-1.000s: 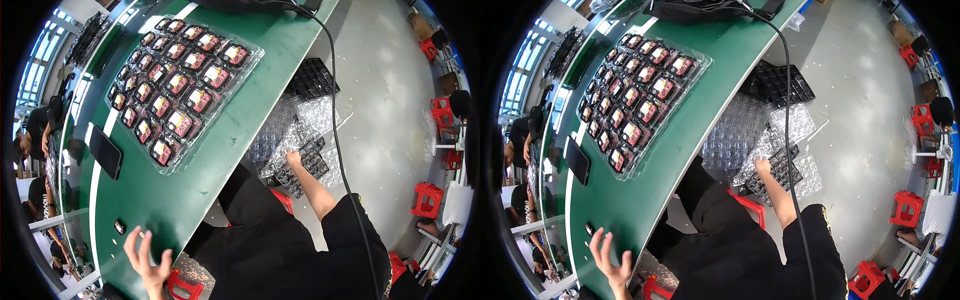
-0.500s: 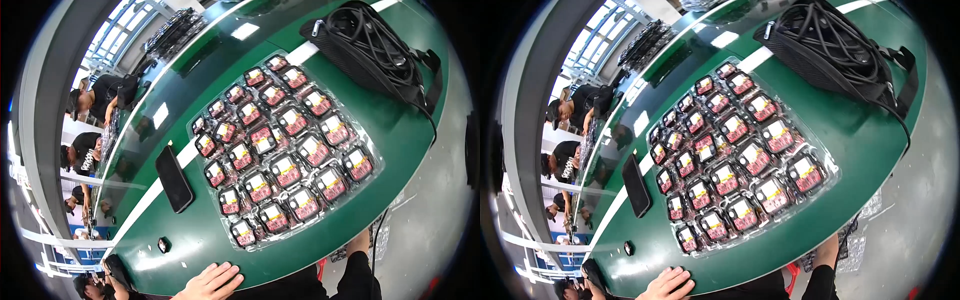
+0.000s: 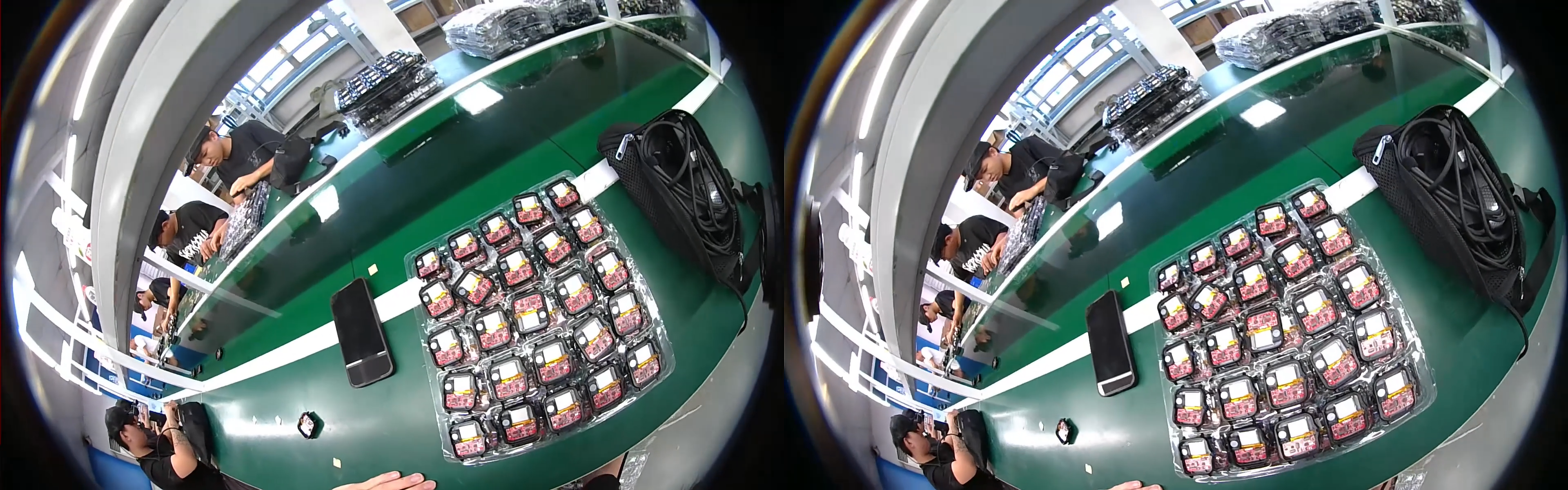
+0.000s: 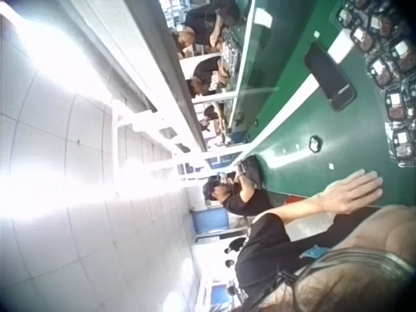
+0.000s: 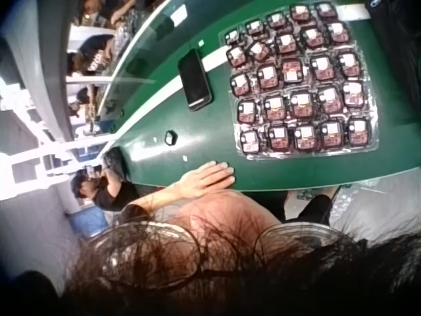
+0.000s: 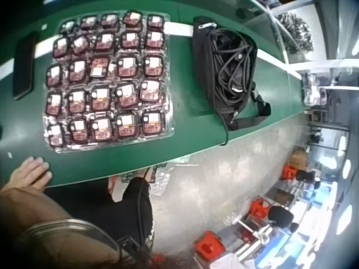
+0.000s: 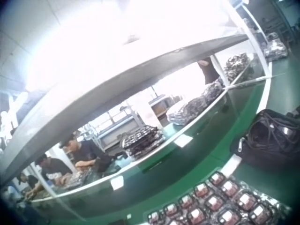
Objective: Assembling the internal components of a smartwatch using tweezers.
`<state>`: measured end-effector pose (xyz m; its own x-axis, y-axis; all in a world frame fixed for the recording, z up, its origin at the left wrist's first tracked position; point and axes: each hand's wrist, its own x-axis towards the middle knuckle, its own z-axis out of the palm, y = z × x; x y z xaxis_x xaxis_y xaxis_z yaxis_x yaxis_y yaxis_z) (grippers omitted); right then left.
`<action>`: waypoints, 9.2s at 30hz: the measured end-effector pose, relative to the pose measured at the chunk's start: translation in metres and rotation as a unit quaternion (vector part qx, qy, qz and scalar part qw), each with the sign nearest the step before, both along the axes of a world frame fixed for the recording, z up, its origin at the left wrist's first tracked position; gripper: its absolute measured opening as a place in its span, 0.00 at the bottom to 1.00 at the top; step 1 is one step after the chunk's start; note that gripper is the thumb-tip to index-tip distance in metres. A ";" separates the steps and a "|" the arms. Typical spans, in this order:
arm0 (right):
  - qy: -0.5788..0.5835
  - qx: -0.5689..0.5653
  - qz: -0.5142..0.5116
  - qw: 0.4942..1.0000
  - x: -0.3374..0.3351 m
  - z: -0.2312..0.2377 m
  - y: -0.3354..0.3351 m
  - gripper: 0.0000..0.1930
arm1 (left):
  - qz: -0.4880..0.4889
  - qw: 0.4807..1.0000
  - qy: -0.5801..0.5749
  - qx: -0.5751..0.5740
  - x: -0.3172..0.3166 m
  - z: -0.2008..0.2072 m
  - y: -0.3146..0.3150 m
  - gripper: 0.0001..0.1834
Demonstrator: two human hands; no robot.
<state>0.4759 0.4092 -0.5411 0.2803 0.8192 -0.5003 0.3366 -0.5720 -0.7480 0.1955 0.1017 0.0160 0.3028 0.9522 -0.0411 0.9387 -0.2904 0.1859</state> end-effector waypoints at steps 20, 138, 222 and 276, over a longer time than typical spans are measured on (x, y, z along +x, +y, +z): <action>0.009 0.350 -0.199 0.915 0.283 0.203 -0.102 0.07 | -0.011 0.988 -0.138 0.062 -0.002 -0.004 -0.012 0.36; -0.216 0.461 0.347 0.788 -0.168 0.588 0.015 0.36 | 0.216 0.924 -0.211 0.235 -0.052 -0.014 0.132 0.49; 0.153 0.452 0.675 0.563 -0.291 0.533 -0.189 0.12 | 0.281 0.911 -0.270 0.134 -0.182 -0.020 -0.094 0.30; 0.250 0.324 0.687 0.600 -0.292 0.532 -0.183 0.05 | 0.217 0.925 -0.289 0.117 -0.190 -0.016 -0.096 0.21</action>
